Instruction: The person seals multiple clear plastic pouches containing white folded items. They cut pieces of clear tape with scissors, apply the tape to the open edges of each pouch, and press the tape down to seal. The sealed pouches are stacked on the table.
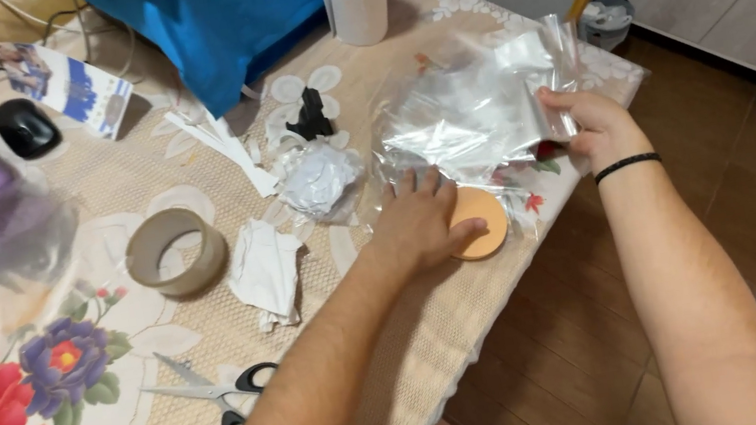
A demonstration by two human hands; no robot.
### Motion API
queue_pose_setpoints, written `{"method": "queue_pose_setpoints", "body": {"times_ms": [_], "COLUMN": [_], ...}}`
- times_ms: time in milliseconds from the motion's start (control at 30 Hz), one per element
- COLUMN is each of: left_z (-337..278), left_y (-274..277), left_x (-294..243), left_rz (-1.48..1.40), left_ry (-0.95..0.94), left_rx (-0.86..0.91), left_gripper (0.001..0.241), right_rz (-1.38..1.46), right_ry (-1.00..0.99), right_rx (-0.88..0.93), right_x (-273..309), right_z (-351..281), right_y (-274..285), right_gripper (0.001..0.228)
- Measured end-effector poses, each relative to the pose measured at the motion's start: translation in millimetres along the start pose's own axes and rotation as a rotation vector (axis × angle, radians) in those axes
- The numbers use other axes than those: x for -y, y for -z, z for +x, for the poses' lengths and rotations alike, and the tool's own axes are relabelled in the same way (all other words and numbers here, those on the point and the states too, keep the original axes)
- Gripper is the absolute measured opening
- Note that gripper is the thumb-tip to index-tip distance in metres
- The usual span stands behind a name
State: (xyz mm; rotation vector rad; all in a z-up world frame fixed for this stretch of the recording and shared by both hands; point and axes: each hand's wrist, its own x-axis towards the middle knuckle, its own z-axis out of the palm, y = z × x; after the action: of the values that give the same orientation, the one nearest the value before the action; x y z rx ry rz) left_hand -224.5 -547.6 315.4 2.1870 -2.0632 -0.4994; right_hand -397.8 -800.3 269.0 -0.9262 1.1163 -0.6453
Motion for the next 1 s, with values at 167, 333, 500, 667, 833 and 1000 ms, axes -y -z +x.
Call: {"method": "queue_pose_setpoints", "body": {"times_ms": [167, 333, 500, 667, 833, 1000], "left_z": [-1.3, 4.1, 3.5, 6.6, -38.4, -165.9], "left_y": [-5.9, -12.1, -9.8, -9.5, 4.9, 14.0], "left_x": [0.0, -1.4, -1.2, 15.5, 20.3, 55.4], "left_rz": [0.031, 0.076, 0.072, -0.517, -2.011, -2.239], "left_ry": [0.001, 0.014, 0.029, -0.144, 0.078, -0.053], "left_rx": [-0.034, -0.039, -0.045, -0.709, -0.527, -0.767], "left_gripper": [0.096, 0.096, 0.101, 0.065, 0.112, 0.086], "right_rz": [0.097, 0.182, 0.313, 0.313, 0.281, 0.144], "right_ry": [0.027, 0.048, 0.125, 0.432, 0.399, 0.146], "right_rx": [-0.074, -0.052, -0.070, 0.098, 0.400, 0.576], "right_x": [8.8, 17.6, 54.9, 92.8, 56.0, -35.1], "right_z": [27.7, 66.7, 37.9, -42.2, -140.1, -203.2], "right_y": [19.7, 51.7, 48.9, 5.8, -100.0, -214.6], "right_gripper": [0.053, 0.064, 0.052, 0.022, 0.012, 0.007]}}
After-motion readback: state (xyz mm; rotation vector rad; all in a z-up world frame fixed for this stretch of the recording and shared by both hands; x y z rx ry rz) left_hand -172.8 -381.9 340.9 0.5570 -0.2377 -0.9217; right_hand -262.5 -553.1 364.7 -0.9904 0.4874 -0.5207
